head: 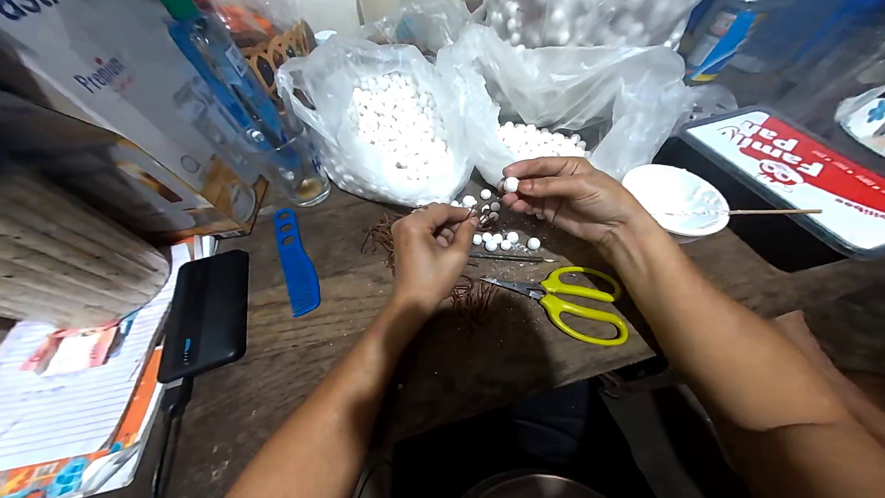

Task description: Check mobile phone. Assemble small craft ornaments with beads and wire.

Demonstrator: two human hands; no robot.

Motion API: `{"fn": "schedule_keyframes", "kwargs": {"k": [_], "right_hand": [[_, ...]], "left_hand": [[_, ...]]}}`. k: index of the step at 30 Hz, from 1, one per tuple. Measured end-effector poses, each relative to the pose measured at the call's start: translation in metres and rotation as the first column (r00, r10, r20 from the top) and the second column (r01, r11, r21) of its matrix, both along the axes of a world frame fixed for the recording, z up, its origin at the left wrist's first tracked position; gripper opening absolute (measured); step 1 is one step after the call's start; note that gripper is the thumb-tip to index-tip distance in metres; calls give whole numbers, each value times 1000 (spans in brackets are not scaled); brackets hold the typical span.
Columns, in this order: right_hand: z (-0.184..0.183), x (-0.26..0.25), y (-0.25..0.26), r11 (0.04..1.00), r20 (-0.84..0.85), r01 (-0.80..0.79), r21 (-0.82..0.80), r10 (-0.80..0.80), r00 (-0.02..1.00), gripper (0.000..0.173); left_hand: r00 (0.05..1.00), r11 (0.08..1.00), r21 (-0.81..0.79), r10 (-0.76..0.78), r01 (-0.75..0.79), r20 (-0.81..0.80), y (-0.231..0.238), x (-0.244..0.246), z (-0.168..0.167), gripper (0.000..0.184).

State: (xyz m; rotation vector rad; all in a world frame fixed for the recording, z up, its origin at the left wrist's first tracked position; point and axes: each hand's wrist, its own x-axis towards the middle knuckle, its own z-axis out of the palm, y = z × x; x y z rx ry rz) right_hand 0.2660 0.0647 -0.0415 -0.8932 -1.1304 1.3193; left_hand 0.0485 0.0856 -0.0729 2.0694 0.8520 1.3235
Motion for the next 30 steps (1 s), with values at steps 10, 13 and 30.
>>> {"fn": "schedule_keyframes", "kwargs": {"k": [10, 13, 30], "right_hand": [[-4, 0, 1, 1000, 5, -1, -8, 1, 1000, 30], [-7, 1, 3, 999, 31, -22, 26, 21, 999, 28], [-8, -5, 1, 997, 89, 54, 45, -58, 994, 30]], "left_hand": [[1000, 1000, 18, -1, 0, 16, -1, 1, 0, 4], [1000, 1000, 23, 1, -2, 23, -1, 1, 0, 4], [999, 999, 47, 4, -6, 41, 2, 2, -2, 3]]}}
